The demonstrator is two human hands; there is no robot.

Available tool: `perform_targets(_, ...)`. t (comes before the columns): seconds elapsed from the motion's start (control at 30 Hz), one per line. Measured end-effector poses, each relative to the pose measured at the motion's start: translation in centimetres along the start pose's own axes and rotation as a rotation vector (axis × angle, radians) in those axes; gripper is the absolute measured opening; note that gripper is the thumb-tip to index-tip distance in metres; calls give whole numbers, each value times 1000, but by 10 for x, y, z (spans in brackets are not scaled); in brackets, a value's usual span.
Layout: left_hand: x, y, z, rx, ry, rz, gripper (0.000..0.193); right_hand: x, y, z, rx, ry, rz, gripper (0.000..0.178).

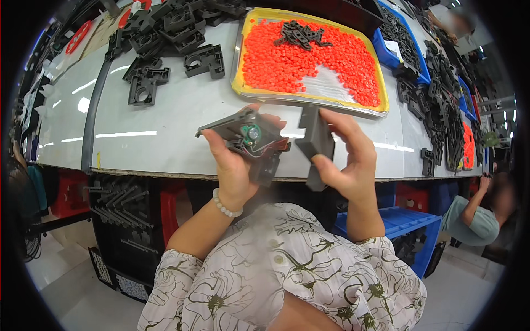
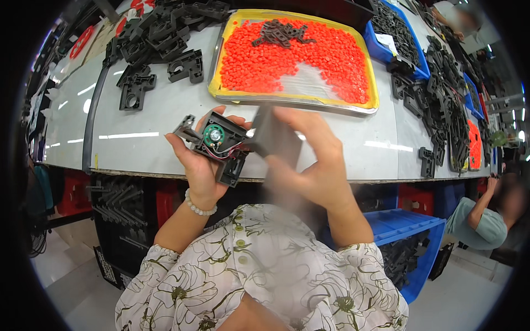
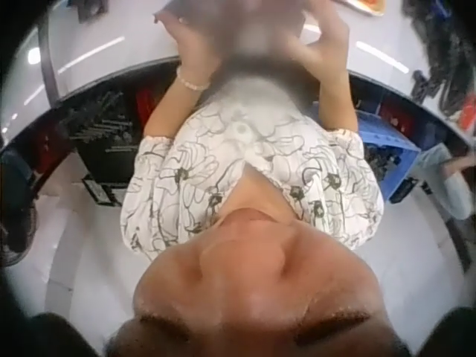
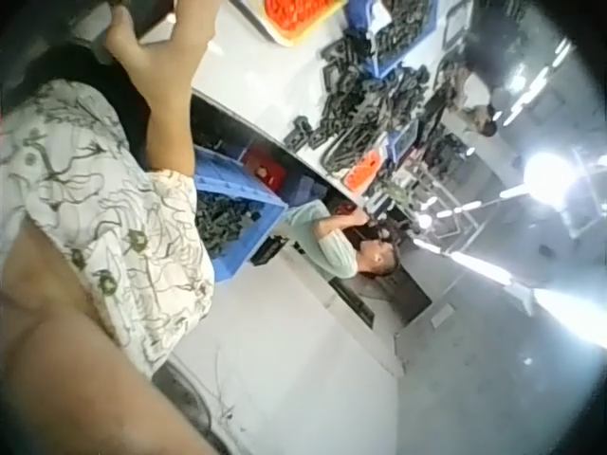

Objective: The person assembles plastic housings by hand, inserting internal components and wiring harnesses into them.

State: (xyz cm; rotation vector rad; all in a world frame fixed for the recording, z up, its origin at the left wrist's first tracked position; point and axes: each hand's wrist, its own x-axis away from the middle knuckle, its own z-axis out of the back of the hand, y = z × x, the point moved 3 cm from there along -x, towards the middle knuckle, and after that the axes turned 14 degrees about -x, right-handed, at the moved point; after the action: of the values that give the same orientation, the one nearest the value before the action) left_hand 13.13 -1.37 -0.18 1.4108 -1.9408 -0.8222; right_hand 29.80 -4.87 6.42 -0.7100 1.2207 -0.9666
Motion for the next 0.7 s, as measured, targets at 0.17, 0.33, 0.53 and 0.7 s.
perform_targets(0.17,7,1,-2,-44,11,-18,79,-13,-16,-33,153,-125,170,57)
perform_targets(0.33,11,5,-6,-114,-34,-46,77,-13,-15,-42,193,-153,197,56)
perform_targets(0.53,10,3,-8,-144,-42,-80,77,-13,-11,-41,194,-139,194,57)
perform_targets(0.7,10,1,-8,-131,-70,-96,80,-10,-11,-41,196,-141,168,56)
